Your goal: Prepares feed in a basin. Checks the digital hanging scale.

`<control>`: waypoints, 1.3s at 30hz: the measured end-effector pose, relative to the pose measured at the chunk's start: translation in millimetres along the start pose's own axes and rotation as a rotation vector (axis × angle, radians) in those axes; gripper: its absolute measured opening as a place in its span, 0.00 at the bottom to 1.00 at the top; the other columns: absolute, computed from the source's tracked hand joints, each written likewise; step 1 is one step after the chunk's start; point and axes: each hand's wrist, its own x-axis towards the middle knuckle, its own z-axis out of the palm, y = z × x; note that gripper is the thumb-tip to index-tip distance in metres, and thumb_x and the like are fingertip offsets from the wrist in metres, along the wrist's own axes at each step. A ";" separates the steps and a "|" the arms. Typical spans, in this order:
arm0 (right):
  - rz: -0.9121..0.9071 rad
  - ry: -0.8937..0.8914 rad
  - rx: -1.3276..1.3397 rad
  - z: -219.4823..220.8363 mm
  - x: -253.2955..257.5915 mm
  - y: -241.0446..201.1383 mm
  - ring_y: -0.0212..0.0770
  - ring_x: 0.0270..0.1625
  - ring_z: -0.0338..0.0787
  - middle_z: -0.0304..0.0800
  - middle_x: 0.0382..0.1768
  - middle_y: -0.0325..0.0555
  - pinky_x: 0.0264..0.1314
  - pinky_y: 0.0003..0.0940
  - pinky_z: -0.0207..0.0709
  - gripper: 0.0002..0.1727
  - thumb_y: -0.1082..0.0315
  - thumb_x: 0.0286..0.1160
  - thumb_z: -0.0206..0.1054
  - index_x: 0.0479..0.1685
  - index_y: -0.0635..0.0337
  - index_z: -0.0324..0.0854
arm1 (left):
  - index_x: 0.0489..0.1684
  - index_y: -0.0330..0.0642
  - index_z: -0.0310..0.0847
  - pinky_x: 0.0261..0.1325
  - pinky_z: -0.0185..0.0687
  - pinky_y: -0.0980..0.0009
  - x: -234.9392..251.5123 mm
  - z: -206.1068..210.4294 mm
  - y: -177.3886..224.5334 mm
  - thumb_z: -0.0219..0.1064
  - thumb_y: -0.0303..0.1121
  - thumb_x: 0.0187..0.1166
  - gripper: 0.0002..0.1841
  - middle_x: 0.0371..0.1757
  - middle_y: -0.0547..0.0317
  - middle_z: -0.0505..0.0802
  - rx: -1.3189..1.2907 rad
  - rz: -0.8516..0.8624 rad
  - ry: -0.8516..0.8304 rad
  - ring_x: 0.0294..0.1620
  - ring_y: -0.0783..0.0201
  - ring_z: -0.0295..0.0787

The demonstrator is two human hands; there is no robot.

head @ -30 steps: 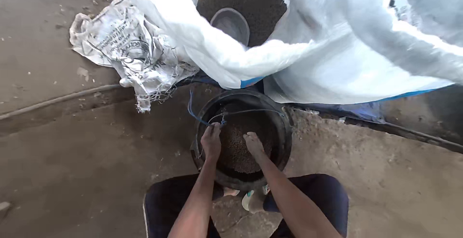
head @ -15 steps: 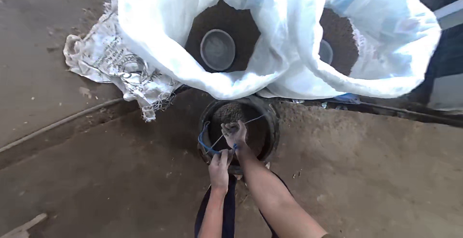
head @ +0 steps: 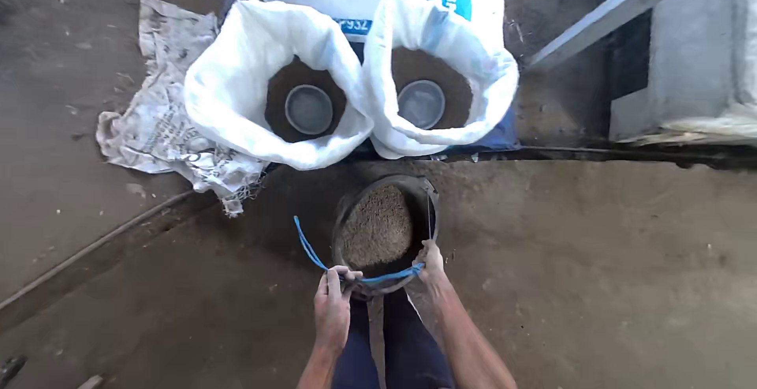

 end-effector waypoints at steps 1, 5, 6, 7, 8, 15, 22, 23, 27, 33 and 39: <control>-0.036 -0.005 -0.078 1.2 -17.2 -15.9 0.28 0.09 0.57 0.56 0.10 0.29 0.12 0.25 0.58 0.19 0.56 0.90 0.51 0.24 0.50 0.65 | 0.50 0.38 0.76 0.57 0.91 0.62 -8.1 12.2 7.7 0.35 0.34 0.95 0.20 0.34 0.61 0.91 0.004 0.024 -0.046 0.42 0.62 0.94; -0.075 -0.056 -0.317 -25.2 -65.6 -44.8 0.31 0.15 0.62 0.65 0.17 0.34 0.19 0.30 0.62 0.19 0.54 0.91 0.55 0.42 0.60 0.83 | 0.55 0.46 0.73 0.37 0.88 0.74 -25.6 73.1 49.2 0.32 0.35 0.95 0.19 0.20 0.76 0.80 -0.072 0.163 -0.116 0.22 0.76 0.82; -0.070 -0.044 -0.296 -45.7 -71.4 -48.0 0.30 0.14 0.62 0.63 0.15 0.33 0.18 0.28 0.61 0.18 0.55 0.90 0.56 0.38 0.58 0.81 | 0.54 0.46 0.73 0.30 0.85 0.77 -30.7 89.0 59.6 0.31 0.35 0.95 0.20 0.18 0.77 0.77 -0.103 0.174 -0.130 0.18 0.77 0.77; -0.083 -0.027 -0.320 -62.5 -79.1 -54.3 0.31 0.16 0.64 0.65 0.16 0.34 0.19 0.29 0.63 0.18 0.55 0.90 0.56 0.36 0.57 0.79 | 0.54 0.46 0.73 0.25 0.81 0.80 -37.5 106.0 66.9 0.30 0.35 0.95 0.20 0.16 0.77 0.74 -0.122 0.174 -0.161 0.15 0.78 0.73; -0.090 -0.013 -0.353 -72.6 -89.0 -65.1 0.37 0.24 0.70 0.72 0.23 0.41 0.29 0.39 0.68 0.18 0.56 0.89 0.59 0.39 0.62 0.83 | 0.55 0.45 0.73 0.22 0.77 0.81 -45.3 123.9 72.9 0.30 0.35 0.95 0.20 0.15 0.76 0.71 -0.123 0.186 -0.197 0.13 0.78 0.69; -0.218 0.211 -0.483 -221.4 -149.3 -182.8 0.57 0.54 0.87 0.90 0.47 0.63 0.58 0.61 0.77 0.23 0.53 0.86 0.60 0.49 0.68 0.89 | 0.64 0.51 0.68 0.13 0.64 0.81 -114.8 262.6 116.4 0.34 0.37 0.94 0.17 0.15 0.77 0.68 0.002 0.272 -0.541 0.09 0.78 0.60; -0.390 0.456 -0.432 -328.1 -228.3 -276.2 0.58 0.52 0.89 0.92 0.42 0.63 0.59 0.63 0.76 0.29 0.50 0.89 0.54 0.38 0.69 0.90 | 0.60 0.53 0.69 0.14 0.63 0.82 -214.4 456.1 168.6 0.36 0.39 0.94 0.14 0.20 0.74 0.72 -0.051 0.303 -1.297 0.13 0.78 0.62; -0.423 0.499 -0.404 -339.0 -236.5 -290.6 0.58 0.50 0.89 0.91 0.39 0.62 0.57 0.63 0.76 0.30 0.49 0.89 0.54 0.36 0.69 0.90 | 0.57 0.53 0.70 0.15 0.63 0.82 -232.6 483.6 181.2 0.37 0.39 0.94 0.15 0.20 0.74 0.72 -0.068 0.293 -1.412 0.13 0.79 0.62; -0.430 0.676 -0.247 -372.2 -273.3 -334.7 0.59 0.48 0.89 0.91 0.38 0.62 0.54 0.64 0.76 0.32 0.46 0.88 0.54 0.35 0.67 0.90 | 0.57 0.46 0.71 0.19 0.69 0.81 -294.0 566.2 210.7 0.42 0.35 0.92 0.12 0.22 0.73 0.75 -0.066 0.341 -1.726 0.15 0.78 0.67; -0.416 0.764 -0.051 -386.0 -280.4 -356.6 0.54 0.42 0.86 0.88 0.33 0.58 0.49 0.59 0.76 0.29 0.48 0.88 0.56 0.35 0.66 0.90 | 0.62 0.43 0.66 0.17 0.69 0.79 -358.9 642.4 212.2 0.45 0.32 0.91 0.11 0.22 0.70 0.77 -0.031 0.274 -2.025 0.14 0.77 0.68; -0.392 0.675 -0.140 -393.9 -252.0 -374.0 0.57 0.49 0.89 0.92 0.41 0.62 0.56 0.61 0.76 0.30 0.49 0.90 0.53 0.43 0.67 0.91 | 0.64 0.40 0.65 0.19 0.68 0.81 -384.9 685.3 198.4 0.48 0.27 0.90 0.10 0.24 0.70 0.78 -0.097 0.307 -2.168 0.16 0.79 0.68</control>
